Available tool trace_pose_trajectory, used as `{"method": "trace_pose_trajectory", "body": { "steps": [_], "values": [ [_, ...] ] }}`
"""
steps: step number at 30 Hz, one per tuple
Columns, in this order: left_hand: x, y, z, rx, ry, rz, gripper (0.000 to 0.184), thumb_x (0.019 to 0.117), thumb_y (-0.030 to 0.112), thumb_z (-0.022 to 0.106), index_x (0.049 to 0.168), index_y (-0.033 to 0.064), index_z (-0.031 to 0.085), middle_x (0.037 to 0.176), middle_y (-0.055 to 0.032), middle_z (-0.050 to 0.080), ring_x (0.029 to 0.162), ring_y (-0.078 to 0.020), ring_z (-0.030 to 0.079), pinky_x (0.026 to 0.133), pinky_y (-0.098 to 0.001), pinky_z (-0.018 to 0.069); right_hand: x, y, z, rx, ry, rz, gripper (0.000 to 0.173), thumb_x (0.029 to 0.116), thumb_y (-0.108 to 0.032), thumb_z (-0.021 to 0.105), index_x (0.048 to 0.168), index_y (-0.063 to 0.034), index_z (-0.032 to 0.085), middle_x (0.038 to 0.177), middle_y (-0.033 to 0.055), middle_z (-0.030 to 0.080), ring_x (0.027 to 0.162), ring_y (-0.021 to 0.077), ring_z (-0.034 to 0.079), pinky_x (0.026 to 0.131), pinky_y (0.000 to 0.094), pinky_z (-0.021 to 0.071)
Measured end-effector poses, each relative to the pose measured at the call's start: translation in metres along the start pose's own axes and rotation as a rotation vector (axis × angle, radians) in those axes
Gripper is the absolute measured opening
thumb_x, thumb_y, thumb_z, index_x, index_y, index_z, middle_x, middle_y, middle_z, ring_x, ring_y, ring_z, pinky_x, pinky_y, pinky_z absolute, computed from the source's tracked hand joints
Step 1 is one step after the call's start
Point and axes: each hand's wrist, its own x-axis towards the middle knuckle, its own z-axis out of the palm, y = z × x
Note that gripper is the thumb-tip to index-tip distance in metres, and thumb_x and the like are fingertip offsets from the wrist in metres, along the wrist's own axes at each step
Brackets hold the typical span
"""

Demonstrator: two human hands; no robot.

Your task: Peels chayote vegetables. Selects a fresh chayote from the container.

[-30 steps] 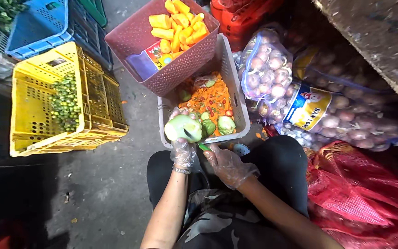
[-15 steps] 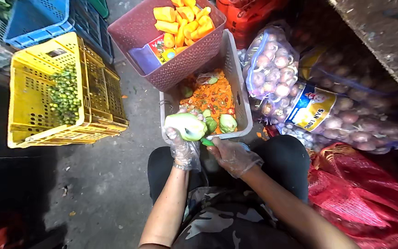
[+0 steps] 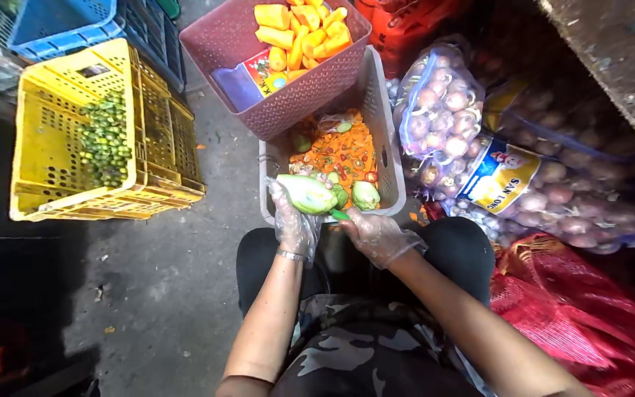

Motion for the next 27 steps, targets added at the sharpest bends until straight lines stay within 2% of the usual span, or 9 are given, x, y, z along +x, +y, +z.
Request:
{"method": "trace_pose_trajectory", "body": {
  "steps": [2,4,8,10,13,18,20,23,27],
  "values": [
    [0.0,-0.002,-0.003,0.044,-0.016,0.037,0.09,0.081,0.085,0.051,0.135,0.014,0.057,0.115,-0.008,0.07,0.104,-0.0211,0.069,0.091,-0.0402,0.0582,0.005,-0.013,-0.015,0.095,-0.26,0.177,0.054,0.1121,-0.046,0.03,0.124,-0.002,0.059,0.097,0.0237,0.07,0.099,0.0428,0.071,0.084,0.0592,0.0543],
    [0.0,-0.004,-0.005,0.109,-0.027,0.055,0.092,0.0754,0.085,0.061,0.136,0.0148,0.056,0.116,-0.0056,0.07,0.106,-0.0193,0.068,0.093,-0.0387,0.0575,0.003,-0.019,-0.018,0.226,-0.365,0.278,0.053,0.1127,-0.045,0.028,0.131,-0.0038,0.056,0.107,0.0231,0.069,0.108,0.0394,0.068,0.093,0.0573,0.0514],
    [-0.01,-0.01,-0.012,0.465,0.066,-0.051,0.078,0.0911,0.076,0.05,0.139,0.0152,0.055,0.129,-0.0026,0.065,0.117,-0.0142,0.062,0.1,-0.0367,0.0522,-0.019,-0.018,-0.002,0.487,-0.389,0.33,0.051,0.114,-0.035,0.028,0.136,0.0029,0.054,0.121,0.025,0.065,0.116,0.0348,0.064,0.102,0.0501,0.0486],
    [-0.014,-0.016,-0.011,0.819,0.184,-0.181,0.072,0.097,0.07,0.046,0.15,0.0203,0.048,0.14,-0.0075,0.059,0.124,-0.0203,0.058,0.104,-0.045,0.0485,-0.025,-0.016,0.007,0.556,-0.409,0.387,0.051,0.1145,-0.031,0.026,0.14,0.0045,0.052,0.132,0.0265,0.061,0.125,0.0344,0.06,0.109,0.0479,0.0446],
    [-0.009,-0.022,-0.011,1.208,0.266,-0.313,0.089,0.0926,0.079,0.042,0.157,0.0177,0.036,0.15,-0.0198,0.049,0.135,-0.0374,0.049,0.109,-0.0613,0.04,-0.025,-0.011,0.024,0.584,-0.433,0.433,0.052,0.1148,-0.03,0.023,0.139,0.0041,0.054,0.133,0.0263,0.06,0.126,0.0343,0.059,0.109,0.0483,0.0437],
    [-0.004,-0.026,-0.012,1.29,0.308,-0.345,0.083,0.0969,0.078,0.029,0.149,0.0166,0.048,0.138,-0.0204,0.059,0.127,-0.0385,0.056,0.104,-0.0625,0.0436,-0.025,-0.001,0.033,0.509,-0.423,0.403,0.051,0.1146,-0.033,0.024,0.138,0.0012,0.054,0.125,0.0253,0.064,0.12,0.0352,0.063,0.105,0.0507,0.0469],
    [-0.005,-0.025,-0.016,1.265,0.274,-0.377,0.073,0.1016,0.071,0.028,0.152,0.0214,0.046,0.143,-0.0159,0.058,0.13,-0.0356,0.055,0.106,-0.0612,0.0427,-0.026,0.0,0.033,0.447,-0.411,0.396,0.051,0.1141,-0.035,0.026,0.139,-0.0003,0.054,0.122,0.0251,0.066,0.118,0.0368,0.065,0.103,0.0529,0.0489],
    [-0.004,-0.022,-0.012,1.347,0.26,-0.392,0.071,0.1032,0.068,0.028,0.152,0.02,0.046,0.143,-0.017,0.057,0.132,-0.0373,0.054,0.107,-0.063,0.0411,-0.023,-0.001,0.029,0.377,-0.438,0.41,0.055,0.1142,-0.038,0.023,0.141,0.0002,0.052,0.122,0.0264,0.066,0.119,0.0388,0.065,0.103,0.0536,0.049],
    [-0.004,-0.029,-0.012,1.385,0.291,-0.399,0.079,0.0982,0.077,0.025,0.152,0.0217,0.045,0.14,-0.0184,0.059,0.129,-0.0395,0.056,0.103,-0.0658,0.0427,-0.017,0.004,0.037,0.339,-0.483,0.449,0.055,0.1142,-0.039,0.023,0.145,-0.0008,0.049,0.125,0.0279,0.065,0.122,0.0407,0.063,0.104,0.0554,0.0476]
  ]
}}
